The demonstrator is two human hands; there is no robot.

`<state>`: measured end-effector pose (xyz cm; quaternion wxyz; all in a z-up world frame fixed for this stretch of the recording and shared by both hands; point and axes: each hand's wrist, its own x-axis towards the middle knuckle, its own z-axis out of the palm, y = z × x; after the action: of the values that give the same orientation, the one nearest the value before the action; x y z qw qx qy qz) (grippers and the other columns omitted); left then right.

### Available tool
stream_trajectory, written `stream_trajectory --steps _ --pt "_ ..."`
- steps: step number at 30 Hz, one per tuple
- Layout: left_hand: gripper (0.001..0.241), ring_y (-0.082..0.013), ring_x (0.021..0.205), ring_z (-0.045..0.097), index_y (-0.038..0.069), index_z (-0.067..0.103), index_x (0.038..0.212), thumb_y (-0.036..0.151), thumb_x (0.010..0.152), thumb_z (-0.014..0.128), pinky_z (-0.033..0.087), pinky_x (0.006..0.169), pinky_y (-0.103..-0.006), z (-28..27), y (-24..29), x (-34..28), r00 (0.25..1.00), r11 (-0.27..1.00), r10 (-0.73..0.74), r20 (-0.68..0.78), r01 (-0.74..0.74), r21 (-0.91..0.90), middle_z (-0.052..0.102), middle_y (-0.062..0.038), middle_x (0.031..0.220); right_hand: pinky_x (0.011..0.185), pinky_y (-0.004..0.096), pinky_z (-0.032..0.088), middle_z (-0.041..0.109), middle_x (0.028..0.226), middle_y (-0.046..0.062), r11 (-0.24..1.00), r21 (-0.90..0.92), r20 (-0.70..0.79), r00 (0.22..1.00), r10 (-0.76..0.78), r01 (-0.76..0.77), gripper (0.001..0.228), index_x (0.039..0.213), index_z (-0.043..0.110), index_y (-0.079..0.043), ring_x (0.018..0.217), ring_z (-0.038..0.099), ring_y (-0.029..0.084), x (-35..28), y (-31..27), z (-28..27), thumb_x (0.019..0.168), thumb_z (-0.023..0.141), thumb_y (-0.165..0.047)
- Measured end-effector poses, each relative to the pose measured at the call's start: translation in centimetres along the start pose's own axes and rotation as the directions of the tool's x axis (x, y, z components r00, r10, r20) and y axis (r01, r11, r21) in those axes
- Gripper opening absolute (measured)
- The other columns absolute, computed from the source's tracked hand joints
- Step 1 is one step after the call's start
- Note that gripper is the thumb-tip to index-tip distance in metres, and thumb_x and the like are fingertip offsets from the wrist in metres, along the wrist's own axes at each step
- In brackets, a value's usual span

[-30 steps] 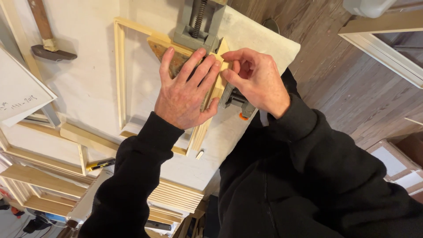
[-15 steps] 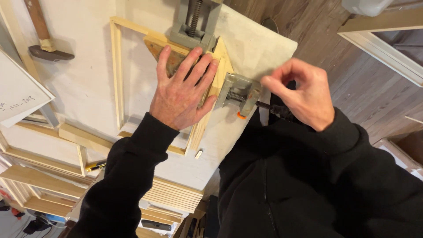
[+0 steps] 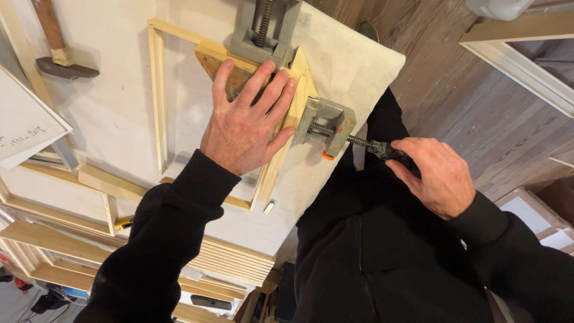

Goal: The person applies wood glue to the mitered end of a wooden frame moulding piece, fits the corner pieces together, and places the assembled frame into a corner clamp on the workbench. They tighten the clamp screw, tap the joint with a hammer, and use a utility knife to trim excess from the corner.

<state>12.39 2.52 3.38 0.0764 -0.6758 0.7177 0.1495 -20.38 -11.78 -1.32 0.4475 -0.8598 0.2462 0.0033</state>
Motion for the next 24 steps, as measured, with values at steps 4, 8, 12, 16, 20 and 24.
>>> stream_trajectory --steps 4,8,12,16,20,24 --pt "0.068 -0.0252 0.15 0.035 0.005 0.058 0.149 0.051 0.1 0.068 0.022 0.12 -0.0672 0.0 -0.2 0.1 1.0 1.0 -0.004 0.005 0.005 -0.019 0.049 -0.008 0.153 0.085 0.041 0.055 0.07 0.113 0.013 1.0 -0.002 0.011 1.0 -0.01 0.01 0.041 0.117 0.065 -0.005 0.1 0.068 0.033 0.5 0.0 0.5 0.084 0.083 -0.022" --pt "0.068 -0.025 0.15 0.035 0.005 0.058 0.149 0.052 0.101 0.068 0.022 0.12 -0.0676 0.3 -0.2 -0.1 1.0 1.0 0.0 -0.008 -0.001 -0.027 0.049 -0.008 0.154 0.087 0.041 0.055 0.069 0.115 0.015 1.0 0.018 0.023 1.0 -0.001 0.0 0.045 0.118 0.065 -0.002 0.103 0.067 0.034 2.2 -1.5 -0.9 0.083 0.082 -0.023" --pt "0.071 -0.0249 0.151 0.035 0.004 0.057 0.151 0.052 0.1 0.069 0.021 0.12 -0.068 0.7 -0.3 -0.3 0.999 0.998 0.006 -0.047 -0.009 -0.064 0.049 -0.009 0.154 0.08 0.036 0.056 0.07 0.104 0.013 0.985 0.146 -0.006 0.995 0.097 -0.095 0.03 0.111 0.068 -0.002 0.092 0.07 0.027 4.8 -2.7 -2.0 0.09 0.082 -0.019" --pt "0.071 -0.0254 0.15 0.036 0.003 0.058 0.148 0.054 0.099 0.068 0.022 0.12 -0.0682 0.6 -0.5 0.0 0.998 0.999 0.007 -0.058 -0.009 -0.037 0.05 -0.009 0.153 0.072 0.033 0.057 0.071 0.086 0.007 0.93 0.316 0.004 0.981 0.196 -0.188 0.023 0.101 0.067 -0.001 0.074 0.068 0.02 11.2 -3.5 -0.8 0.094 0.081 -0.018" --pt "0.062 -0.0252 0.15 0.038 0.008 0.061 0.142 0.053 0.1 0.068 0.022 0.12 -0.0677 0.9 -0.3 -0.4 0.997 0.998 -0.004 -0.082 -0.002 -0.064 0.053 -0.01 0.15 0.069 0.027 0.059 0.071 0.087 0.005 0.905 0.423 0.024 0.999 0.038 -0.044 0.022 0.101 0.065 -0.002 0.078 0.071 0.013 16.2 -5.0 -0.3 0.096 0.08 -0.017" --pt "0.064 -0.0258 0.146 0.039 0.007 0.062 0.139 0.057 0.099 0.065 0.021 0.118 -0.0696 2.4 -0.5 -0.6 0.991 0.995 -0.013 -0.133 0.0 -0.098 0.054 -0.013 0.146 0.066 0.034 0.056 0.074 0.092 0.008 0.964 0.259 0.069 0.997 0.04 -0.057 0.025 0.107 0.066 -0.002 0.075 0.07 0.022 15.0 -6.0 -1.9 0.094 0.079 -0.02"
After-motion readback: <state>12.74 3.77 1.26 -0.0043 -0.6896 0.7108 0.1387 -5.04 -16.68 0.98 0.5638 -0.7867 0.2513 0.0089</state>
